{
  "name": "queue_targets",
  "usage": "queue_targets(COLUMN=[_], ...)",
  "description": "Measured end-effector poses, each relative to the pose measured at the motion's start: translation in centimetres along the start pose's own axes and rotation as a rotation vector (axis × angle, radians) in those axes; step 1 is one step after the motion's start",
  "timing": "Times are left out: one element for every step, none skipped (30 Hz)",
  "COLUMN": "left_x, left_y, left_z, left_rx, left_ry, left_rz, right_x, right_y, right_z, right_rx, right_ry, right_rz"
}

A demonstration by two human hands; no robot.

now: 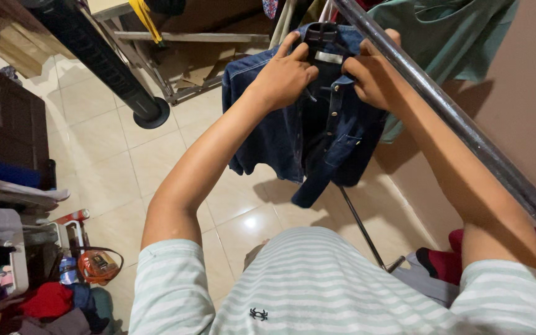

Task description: The person picks up clothes from a pile on the floor, places them on hangers, and hangs them on a metal clothing rack. They handle a green t-shirt, a red and white polo shirt, and a denim jacket, buttoning the jacket before hanging it.

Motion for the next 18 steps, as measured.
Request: queue_targets(left_x=[0.1, 0.2, 0.3, 0.5, 0.7, 0.9, 1.1, 1.0, 1.0, 1.0, 1.1, 1.3, 1.5, 1.8, 2.1, 2.2, 2.4, 2.7], left_y=[0.2, 0.2, 0.2, 0.1, -0.1, -0.3, -0.4, -0.5, -0.5, -0.5, -0.6, -0.7, -0.9, -1.0, -1.2, -1.6, -2.0, -2.2], left_z=[0.2, 0.4, 0.4, 0.3, 0.3, 0.5, 0.7, 0.9, 1.2, 1.4, 1.7, 1.8, 1.9, 1.9, 1.8, 1.6, 1.4, 1.3], left_rx=[0.004, 0.030, 0.055, 0.080, 0.089, 0.100, 0.111, 0.122, 0.134, 0.145, 0.138, 0.129, 0.120, 0.152, 0.185, 0.215, 0.241, 0.271], left_ry=[-0.009, 0.003, 0.015, 0.025, 0.038, 0.054, 0.069, 0.078, 0.087, 0.096, 0.094, 0.091, 0.088, 0.089, 0.089, 0.089, 0.100, 0.110], left_rz=[-0.020, -0.029, -0.037, -0.046, -0.014, 0.017, 0.048, 0.057, 0.066, 0.075, 0.089, 0.103, 0.117, 0.117, 0.117, 0.119, 0.132, 0.143], right_x=[0.3, 0.5, 0.5, 0.4, 0.3, 0.3, 0.3, 0.2, 0.0, -0.2, -0.5, -0.8, -1.1, -1.4, -1.5, -1.7, -1.9, -2.0], right_y=[0.1, 0.1, 0.2, 0.3, 0.6, 0.8, 1.1, 1.5, 1.8, 2.2, 2.6, 2.9, 3.2, 3.4, 3.5, 3.4, 3.3, 3.2], right_z=[-0.3, -0.6, -0.9, -1.4, -1.9, -2.4, -2.8, -3.2, -3.5, -3.8, -4.3, -4.6, -4.7, -4.7, -4.7, -4.4, -4.1, -4.0], right_rx=[0.022, 0.046, 0.071, 0.097, 0.124, 0.148, 0.128, 0.109, 0.091, 0.079, 0.067, 0.056, 0.022, -0.011, -0.044, -0.106, -0.169, -0.235], right_ry=[0.013, 0.026, 0.039, 0.014, -0.011, -0.034, -0.065, -0.093, -0.121, -0.122, -0.123, -0.126, -0.123, -0.123, -0.122, -0.103, -0.084, -0.064], right_rz=[0.002, 0.004, 0.005, 0.011, 0.017, 0.021, 0.031, 0.043, 0.054, 0.062, 0.069, 0.079, 0.082, 0.084, 0.087, 0.107, 0.127, 0.145])
Point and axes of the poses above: each hand's wrist, its own x-axis away from the middle knuckle, its own y-axis out of the palm, z = x × y, the point moved 5 cm from there along -x, towards the middle knuckle, and after that the axes turned 15 degrees about -z, right-handed, at the moved point
